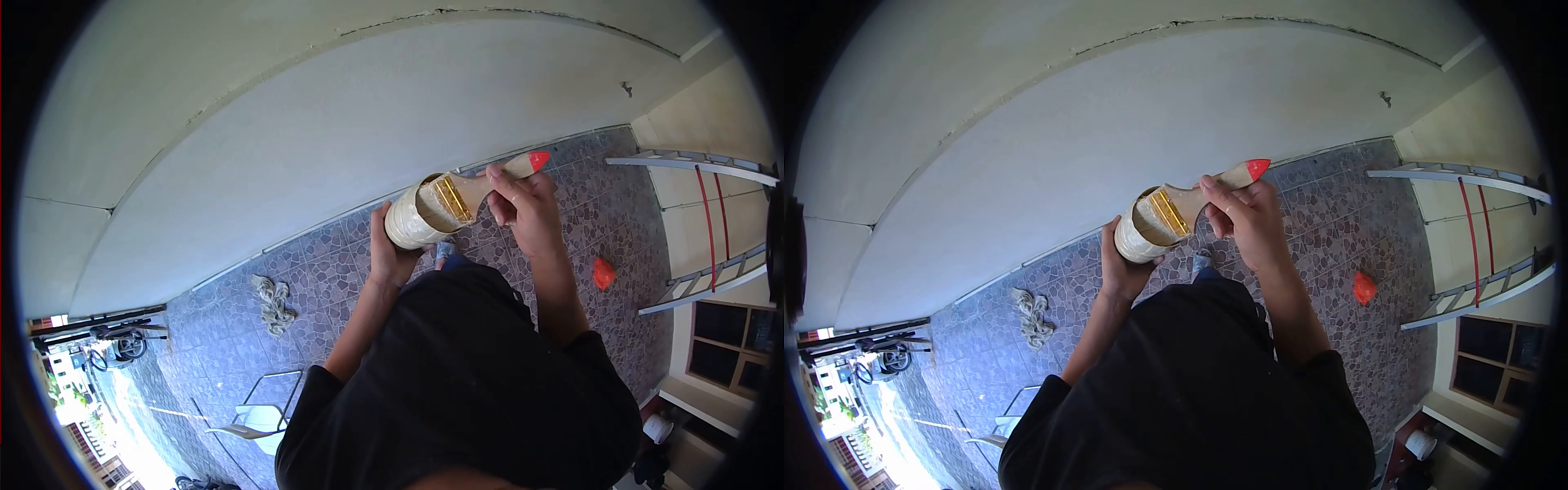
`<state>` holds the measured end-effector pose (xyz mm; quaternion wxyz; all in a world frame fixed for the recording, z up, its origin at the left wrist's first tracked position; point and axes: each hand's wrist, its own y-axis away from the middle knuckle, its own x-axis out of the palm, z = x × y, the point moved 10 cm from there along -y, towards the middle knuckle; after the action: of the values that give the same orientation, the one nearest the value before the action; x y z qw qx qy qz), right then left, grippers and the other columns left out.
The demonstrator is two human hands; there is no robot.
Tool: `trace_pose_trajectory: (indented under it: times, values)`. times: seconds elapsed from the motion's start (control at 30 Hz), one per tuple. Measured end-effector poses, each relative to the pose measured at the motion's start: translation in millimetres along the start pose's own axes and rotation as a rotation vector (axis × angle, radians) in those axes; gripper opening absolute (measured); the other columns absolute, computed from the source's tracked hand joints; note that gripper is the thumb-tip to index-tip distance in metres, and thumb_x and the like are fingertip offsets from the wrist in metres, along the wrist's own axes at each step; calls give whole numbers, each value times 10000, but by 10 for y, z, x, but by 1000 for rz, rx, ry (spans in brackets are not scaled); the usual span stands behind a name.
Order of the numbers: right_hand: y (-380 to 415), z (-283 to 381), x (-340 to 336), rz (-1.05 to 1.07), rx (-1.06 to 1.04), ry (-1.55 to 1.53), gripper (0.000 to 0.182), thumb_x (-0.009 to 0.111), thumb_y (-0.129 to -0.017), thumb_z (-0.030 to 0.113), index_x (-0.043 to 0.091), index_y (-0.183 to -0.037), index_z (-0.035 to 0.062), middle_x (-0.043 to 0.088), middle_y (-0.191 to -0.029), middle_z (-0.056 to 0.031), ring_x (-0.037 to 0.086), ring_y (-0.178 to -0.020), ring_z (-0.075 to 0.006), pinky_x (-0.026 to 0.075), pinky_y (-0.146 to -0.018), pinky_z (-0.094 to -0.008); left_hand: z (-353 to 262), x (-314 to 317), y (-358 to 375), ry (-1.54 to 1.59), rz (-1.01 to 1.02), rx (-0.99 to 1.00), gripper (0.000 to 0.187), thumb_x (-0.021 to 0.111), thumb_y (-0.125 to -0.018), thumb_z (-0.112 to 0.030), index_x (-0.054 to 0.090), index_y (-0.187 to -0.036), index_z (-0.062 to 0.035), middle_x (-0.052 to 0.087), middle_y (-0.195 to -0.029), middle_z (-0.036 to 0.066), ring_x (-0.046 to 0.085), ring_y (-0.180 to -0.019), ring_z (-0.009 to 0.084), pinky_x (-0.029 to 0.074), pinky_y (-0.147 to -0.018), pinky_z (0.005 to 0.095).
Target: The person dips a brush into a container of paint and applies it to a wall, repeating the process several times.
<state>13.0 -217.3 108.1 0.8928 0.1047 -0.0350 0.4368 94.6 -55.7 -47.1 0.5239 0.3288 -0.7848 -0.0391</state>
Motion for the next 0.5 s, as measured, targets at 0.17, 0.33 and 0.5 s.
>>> trace_pose_trajectory:
  times: [0.17,0.33,0.5]
  values:
    - [12,-175,-22,9,36,-94,261,676,-1010,226,725,-1007,-30,624,-688,-34,499,-494,-60,340,-448,-198,27,-22,74,40,-59,-3,592,330,-1052,-556,624,-1293,-103,719,-1118,91,674,-929,248,508,-679,391]
    - [60,-241,-29,16,90,-150,199,729,-982,216,714,-961,19,633,-702,-17,503,-511,-53,354,-456,-199,92,-22,89,25,-22,-32,598,323,-1048,-553,617,-1330,-115,710,-1180,84,665,-1003,242,510,-741,401]
    - [144,-215,-34,-2,59,-175,180,734,-978,208,715,-965,29,636,-720,-16,527,-526,-50,355,-448,-198,92,43,149,-7,-57,-48,571,325,-1049,-558,590,-1376,-170,683,-1216,14,665,-1003,212,512,-636,348]
